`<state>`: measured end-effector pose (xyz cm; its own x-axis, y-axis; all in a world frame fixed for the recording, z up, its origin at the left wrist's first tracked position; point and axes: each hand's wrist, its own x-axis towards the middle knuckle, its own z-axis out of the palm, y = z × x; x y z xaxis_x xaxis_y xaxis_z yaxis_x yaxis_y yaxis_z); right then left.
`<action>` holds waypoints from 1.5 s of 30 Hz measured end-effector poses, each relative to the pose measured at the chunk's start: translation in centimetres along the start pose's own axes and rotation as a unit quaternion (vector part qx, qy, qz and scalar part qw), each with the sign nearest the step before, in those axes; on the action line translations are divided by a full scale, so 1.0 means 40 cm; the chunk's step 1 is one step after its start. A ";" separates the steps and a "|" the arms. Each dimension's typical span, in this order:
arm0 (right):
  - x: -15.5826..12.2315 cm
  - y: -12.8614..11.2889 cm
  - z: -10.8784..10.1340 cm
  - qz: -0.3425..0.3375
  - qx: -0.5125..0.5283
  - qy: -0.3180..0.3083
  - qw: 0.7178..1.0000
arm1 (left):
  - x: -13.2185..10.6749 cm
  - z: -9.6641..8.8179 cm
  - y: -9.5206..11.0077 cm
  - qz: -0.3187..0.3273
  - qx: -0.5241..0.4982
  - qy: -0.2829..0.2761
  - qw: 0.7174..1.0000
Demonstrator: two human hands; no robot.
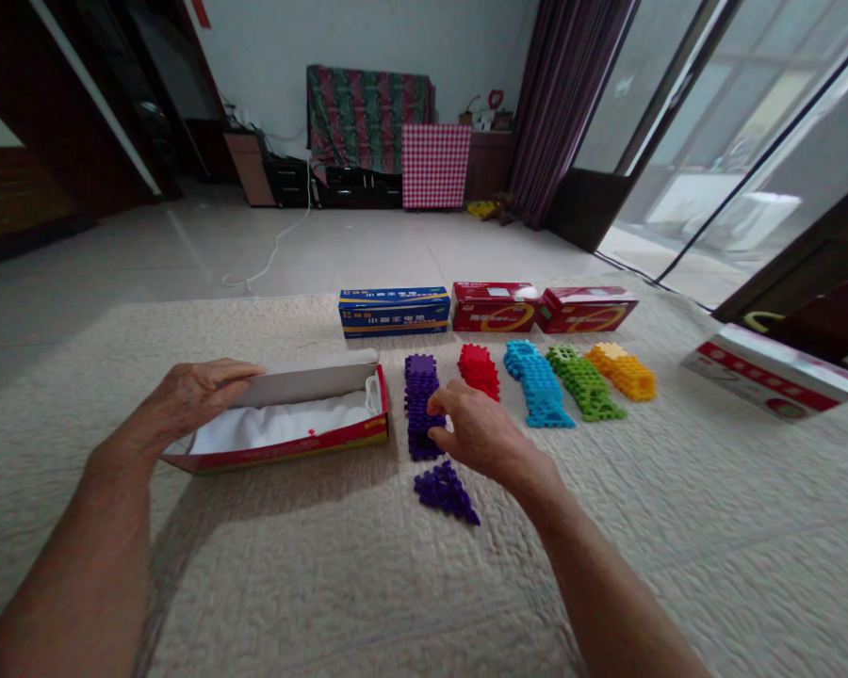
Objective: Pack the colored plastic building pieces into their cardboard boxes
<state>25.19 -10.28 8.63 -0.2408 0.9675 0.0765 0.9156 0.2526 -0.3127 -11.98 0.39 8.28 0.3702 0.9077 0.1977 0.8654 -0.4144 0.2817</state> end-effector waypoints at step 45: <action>0.351 -0.474 0.129 -0.224 -0.138 -0.094 0.960 | -0.021 -0.006 -0.085 -0.041 -0.153 0.128 0.979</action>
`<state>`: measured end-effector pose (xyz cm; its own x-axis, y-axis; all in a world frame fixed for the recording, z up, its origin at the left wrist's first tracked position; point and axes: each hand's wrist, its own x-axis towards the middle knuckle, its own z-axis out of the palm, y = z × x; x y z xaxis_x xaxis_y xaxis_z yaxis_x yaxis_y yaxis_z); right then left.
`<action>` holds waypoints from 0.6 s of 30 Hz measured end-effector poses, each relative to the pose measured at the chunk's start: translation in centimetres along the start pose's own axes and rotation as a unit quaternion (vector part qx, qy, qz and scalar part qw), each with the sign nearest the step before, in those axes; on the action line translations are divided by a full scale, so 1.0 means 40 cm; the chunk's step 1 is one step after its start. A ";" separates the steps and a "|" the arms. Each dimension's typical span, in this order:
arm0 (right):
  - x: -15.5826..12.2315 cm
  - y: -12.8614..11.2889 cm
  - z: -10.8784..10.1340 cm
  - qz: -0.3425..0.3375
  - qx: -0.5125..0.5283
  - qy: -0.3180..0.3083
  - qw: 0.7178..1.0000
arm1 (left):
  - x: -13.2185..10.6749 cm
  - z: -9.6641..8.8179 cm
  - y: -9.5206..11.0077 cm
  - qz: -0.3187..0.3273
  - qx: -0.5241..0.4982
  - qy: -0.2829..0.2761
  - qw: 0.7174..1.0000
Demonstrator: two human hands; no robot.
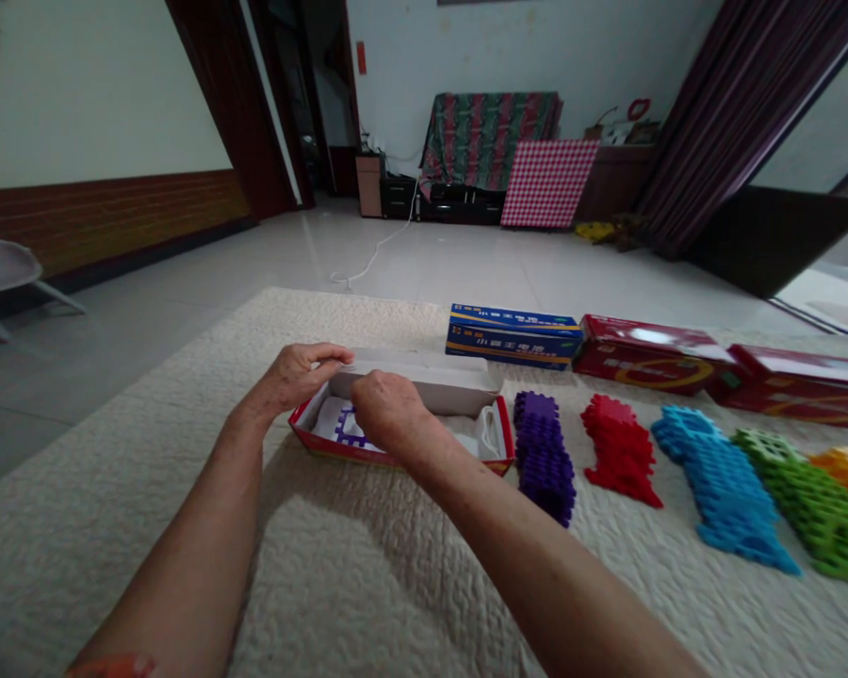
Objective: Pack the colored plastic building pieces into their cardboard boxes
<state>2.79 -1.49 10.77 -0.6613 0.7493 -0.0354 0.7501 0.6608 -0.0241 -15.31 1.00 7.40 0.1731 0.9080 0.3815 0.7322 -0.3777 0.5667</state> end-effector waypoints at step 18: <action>-0.187 0.142 -0.059 0.035 0.110 0.211 0.971 | 0.012 0.017 0.057 0.126 0.131 -0.030 0.983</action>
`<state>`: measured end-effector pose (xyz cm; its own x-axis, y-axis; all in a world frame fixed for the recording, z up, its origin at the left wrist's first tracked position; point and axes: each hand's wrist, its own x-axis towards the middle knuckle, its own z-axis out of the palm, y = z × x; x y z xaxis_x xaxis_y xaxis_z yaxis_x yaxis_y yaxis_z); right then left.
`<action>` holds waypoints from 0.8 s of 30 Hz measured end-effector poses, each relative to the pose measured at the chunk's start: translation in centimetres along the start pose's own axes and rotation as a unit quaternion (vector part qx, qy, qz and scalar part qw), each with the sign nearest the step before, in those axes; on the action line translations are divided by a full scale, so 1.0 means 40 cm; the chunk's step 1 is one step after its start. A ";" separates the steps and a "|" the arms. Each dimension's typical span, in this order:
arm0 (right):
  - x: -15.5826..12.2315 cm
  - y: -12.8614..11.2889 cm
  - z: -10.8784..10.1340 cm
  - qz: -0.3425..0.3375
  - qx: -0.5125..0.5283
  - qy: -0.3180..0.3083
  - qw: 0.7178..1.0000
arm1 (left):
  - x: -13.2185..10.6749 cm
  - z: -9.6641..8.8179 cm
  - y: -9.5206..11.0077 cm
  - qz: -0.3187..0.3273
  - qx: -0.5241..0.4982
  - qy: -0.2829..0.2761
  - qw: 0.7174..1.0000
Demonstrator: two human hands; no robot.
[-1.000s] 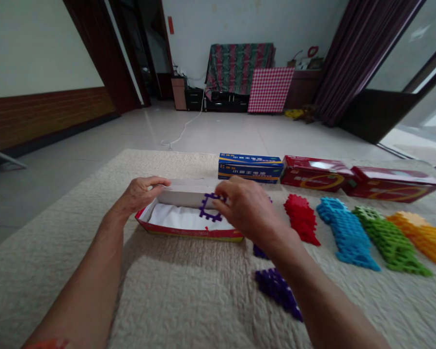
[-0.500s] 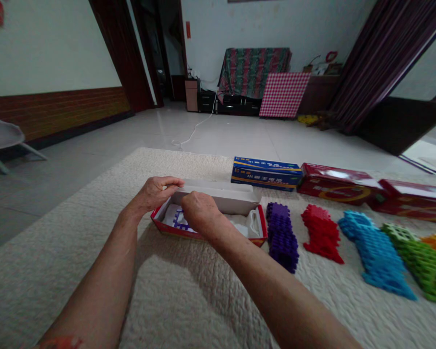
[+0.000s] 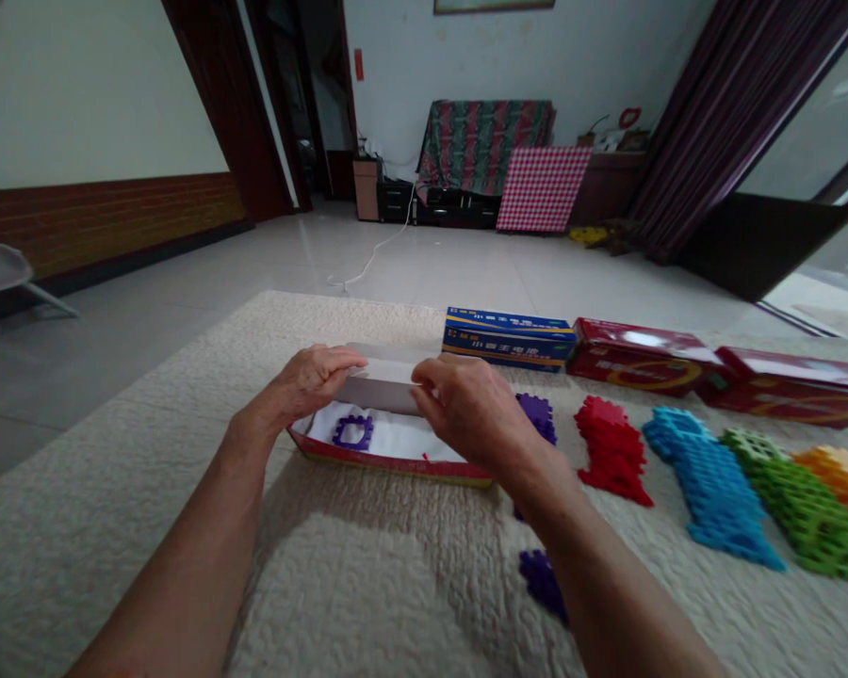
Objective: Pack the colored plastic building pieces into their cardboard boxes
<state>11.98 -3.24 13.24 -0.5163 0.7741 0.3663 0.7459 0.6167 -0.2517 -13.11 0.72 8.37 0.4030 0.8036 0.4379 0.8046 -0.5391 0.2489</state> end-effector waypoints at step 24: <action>-0.268 0.127 -0.024 0.158 -0.217 -0.220 0.938 | -0.005 0.001 -0.002 -0.099 -0.010 -0.043 0.994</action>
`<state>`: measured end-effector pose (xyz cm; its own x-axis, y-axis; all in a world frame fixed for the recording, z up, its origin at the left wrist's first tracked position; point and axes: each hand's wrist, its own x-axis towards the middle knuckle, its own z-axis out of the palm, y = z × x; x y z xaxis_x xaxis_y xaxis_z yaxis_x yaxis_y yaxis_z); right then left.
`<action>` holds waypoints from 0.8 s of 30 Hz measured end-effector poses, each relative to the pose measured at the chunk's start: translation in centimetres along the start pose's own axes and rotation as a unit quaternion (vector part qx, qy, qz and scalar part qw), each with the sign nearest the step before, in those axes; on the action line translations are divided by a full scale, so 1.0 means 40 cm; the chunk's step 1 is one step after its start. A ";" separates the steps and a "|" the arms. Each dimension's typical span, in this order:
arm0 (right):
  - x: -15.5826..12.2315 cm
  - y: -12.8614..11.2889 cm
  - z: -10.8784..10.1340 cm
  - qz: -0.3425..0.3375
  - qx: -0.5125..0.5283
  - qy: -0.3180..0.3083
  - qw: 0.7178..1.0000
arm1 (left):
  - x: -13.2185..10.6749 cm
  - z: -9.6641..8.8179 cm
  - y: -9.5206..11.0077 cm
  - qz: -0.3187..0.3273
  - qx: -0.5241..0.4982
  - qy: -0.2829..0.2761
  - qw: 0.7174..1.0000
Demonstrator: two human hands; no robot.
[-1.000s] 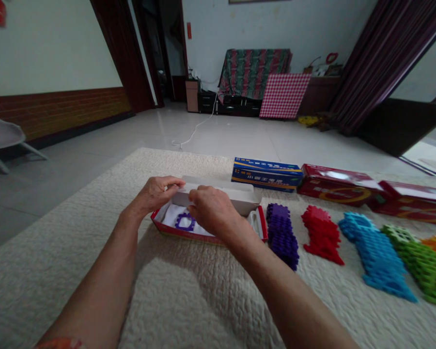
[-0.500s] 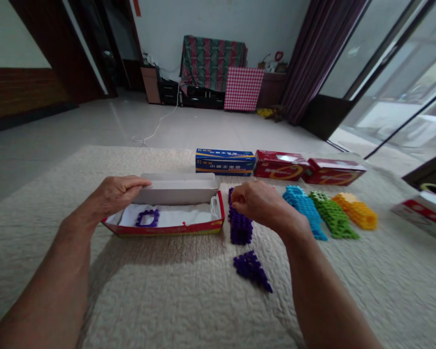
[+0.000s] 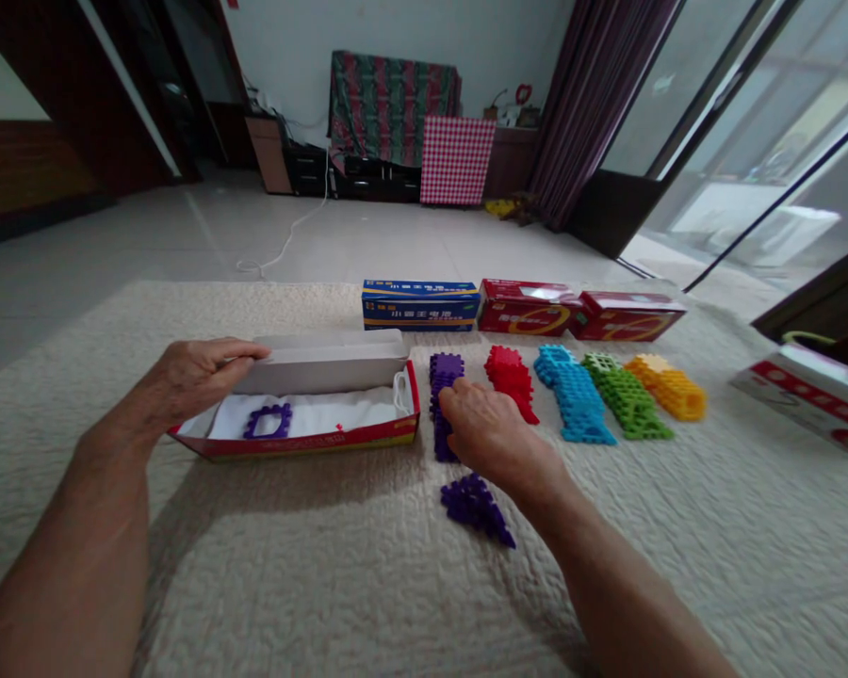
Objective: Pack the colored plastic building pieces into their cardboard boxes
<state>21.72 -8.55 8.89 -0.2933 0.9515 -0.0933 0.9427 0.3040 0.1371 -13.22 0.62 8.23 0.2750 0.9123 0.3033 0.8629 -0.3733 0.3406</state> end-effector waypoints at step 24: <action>0.059 0.017 -0.132 -0.004 0.090 0.167 0.982 | -0.001 -0.003 0.006 0.015 -0.015 0.020 1.000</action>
<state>20.82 -5.85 13.98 -0.3081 0.9207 0.2393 0.9443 0.3267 -0.0410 -13.08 0.49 8.43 0.2833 0.8935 0.3485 0.8416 -0.4058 0.3563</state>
